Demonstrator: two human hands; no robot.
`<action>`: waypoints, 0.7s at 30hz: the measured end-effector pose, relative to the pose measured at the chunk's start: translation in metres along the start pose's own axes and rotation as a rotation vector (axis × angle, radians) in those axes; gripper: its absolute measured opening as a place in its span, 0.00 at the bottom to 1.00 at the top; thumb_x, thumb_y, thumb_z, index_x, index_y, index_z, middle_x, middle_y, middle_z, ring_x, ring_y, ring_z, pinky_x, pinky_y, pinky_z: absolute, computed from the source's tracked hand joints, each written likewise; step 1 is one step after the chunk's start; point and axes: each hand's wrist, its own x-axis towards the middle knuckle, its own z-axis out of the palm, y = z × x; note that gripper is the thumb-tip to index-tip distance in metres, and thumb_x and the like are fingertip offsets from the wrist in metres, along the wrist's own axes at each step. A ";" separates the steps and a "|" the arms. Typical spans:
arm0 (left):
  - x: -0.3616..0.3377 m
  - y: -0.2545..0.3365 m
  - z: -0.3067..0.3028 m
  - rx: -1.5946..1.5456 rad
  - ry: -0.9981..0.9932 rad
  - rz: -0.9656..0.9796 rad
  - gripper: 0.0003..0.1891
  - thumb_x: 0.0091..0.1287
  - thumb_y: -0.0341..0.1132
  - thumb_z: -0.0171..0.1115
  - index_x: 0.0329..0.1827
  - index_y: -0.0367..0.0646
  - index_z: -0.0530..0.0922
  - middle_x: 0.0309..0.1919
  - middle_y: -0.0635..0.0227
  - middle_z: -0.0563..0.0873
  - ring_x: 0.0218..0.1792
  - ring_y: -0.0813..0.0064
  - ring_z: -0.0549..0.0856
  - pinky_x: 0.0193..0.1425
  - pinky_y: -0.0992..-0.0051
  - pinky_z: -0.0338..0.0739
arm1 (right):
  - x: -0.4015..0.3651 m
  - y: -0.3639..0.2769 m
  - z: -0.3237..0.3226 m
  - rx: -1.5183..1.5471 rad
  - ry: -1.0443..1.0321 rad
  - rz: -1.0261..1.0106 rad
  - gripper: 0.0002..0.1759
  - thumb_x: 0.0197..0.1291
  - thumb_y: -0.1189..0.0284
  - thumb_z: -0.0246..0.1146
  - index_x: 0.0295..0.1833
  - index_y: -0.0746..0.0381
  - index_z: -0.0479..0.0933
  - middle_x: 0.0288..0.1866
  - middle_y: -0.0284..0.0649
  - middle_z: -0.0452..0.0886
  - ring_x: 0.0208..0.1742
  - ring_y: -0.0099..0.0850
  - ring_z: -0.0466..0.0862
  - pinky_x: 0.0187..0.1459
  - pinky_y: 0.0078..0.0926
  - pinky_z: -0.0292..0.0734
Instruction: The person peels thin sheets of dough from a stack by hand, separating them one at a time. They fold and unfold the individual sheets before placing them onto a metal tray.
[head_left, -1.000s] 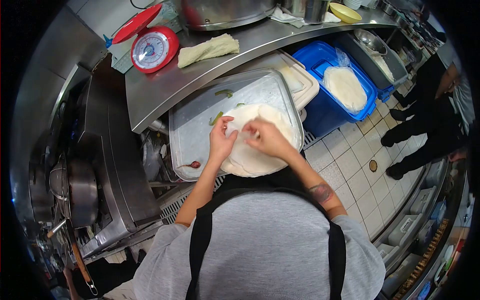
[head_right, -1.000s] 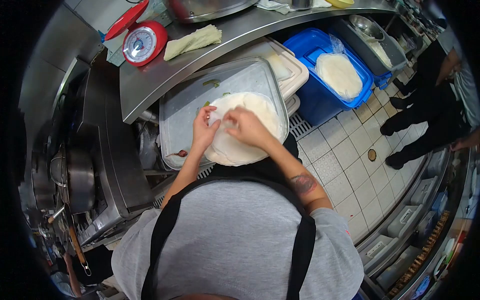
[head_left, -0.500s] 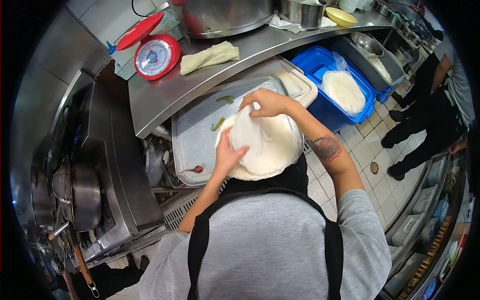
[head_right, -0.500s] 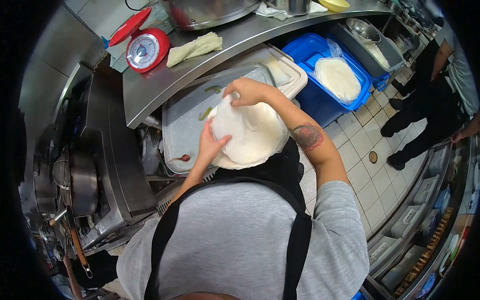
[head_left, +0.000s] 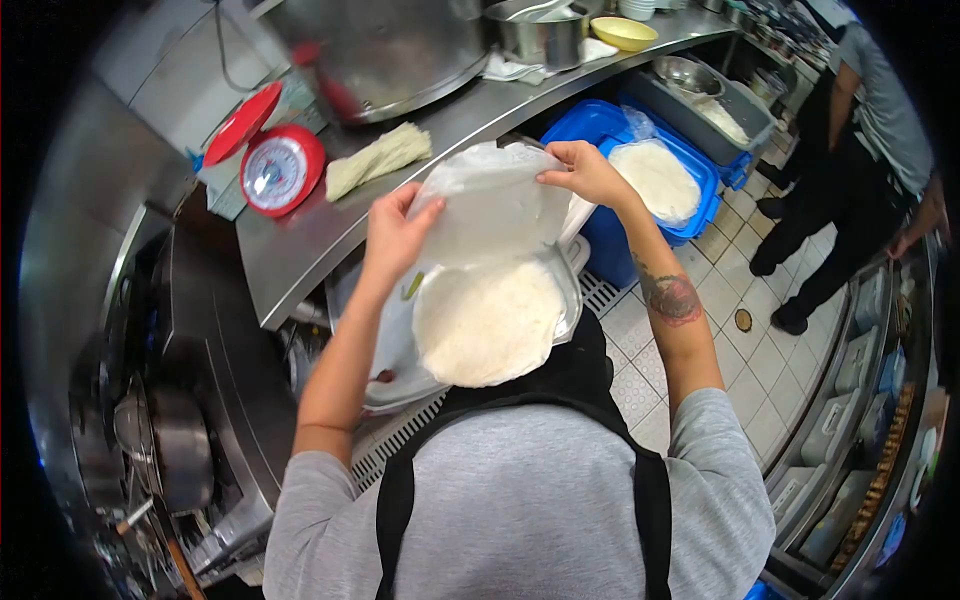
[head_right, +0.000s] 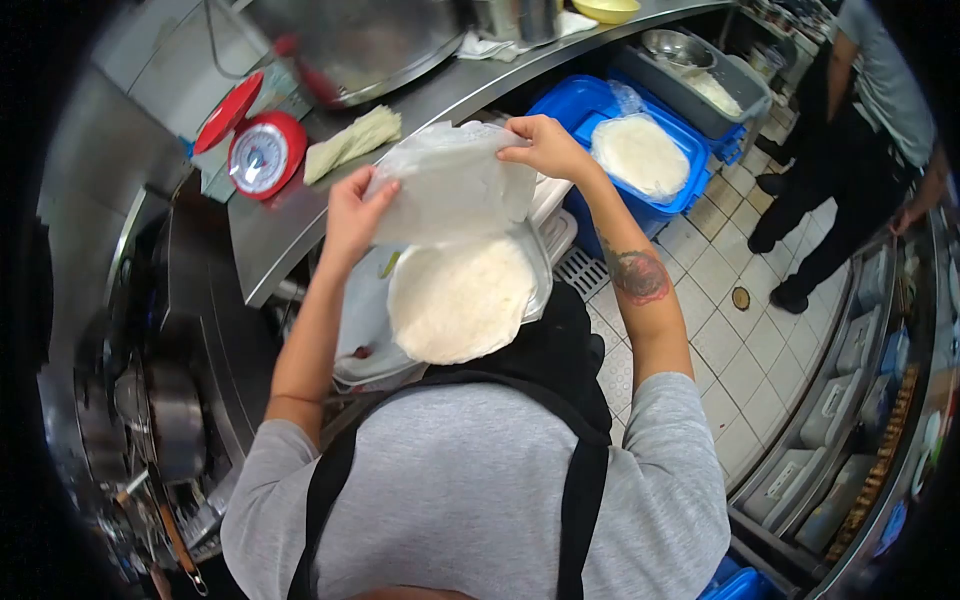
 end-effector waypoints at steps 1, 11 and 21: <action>0.019 0.012 0.003 0.070 -0.048 0.072 0.06 0.63 0.29 0.64 0.39 0.34 0.82 0.28 0.75 0.84 0.30 0.88 0.78 0.36 0.81 0.73 | -0.005 0.002 -0.011 0.060 0.060 0.025 0.10 0.52 0.72 0.69 0.37 0.66 0.80 0.29 0.36 0.82 0.34 0.22 0.78 0.40 0.25 0.74; 0.159 0.053 0.116 0.107 -0.749 0.007 0.08 0.64 0.30 0.63 0.41 0.35 0.83 0.30 0.74 0.85 0.31 0.85 0.80 0.37 0.79 0.75 | -0.102 0.076 -0.080 0.430 0.286 0.140 0.04 0.57 0.77 0.65 0.38 0.65 0.80 0.32 0.25 0.79 0.34 0.14 0.75 0.39 0.15 0.71; 0.246 0.018 0.257 0.021 -0.863 0.022 0.09 0.64 0.30 0.60 0.41 0.33 0.82 0.29 0.72 0.83 0.32 0.83 0.78 0.41 0.77 0.74 | -0.141 0.148 -0.172 0.418 0.488 0.291 0.07 0.66 0.69 0.61 0.36 0.60 0.75 0.30 0.22 0.76 0.32 0.11 0.72 0.35 0.11 0.67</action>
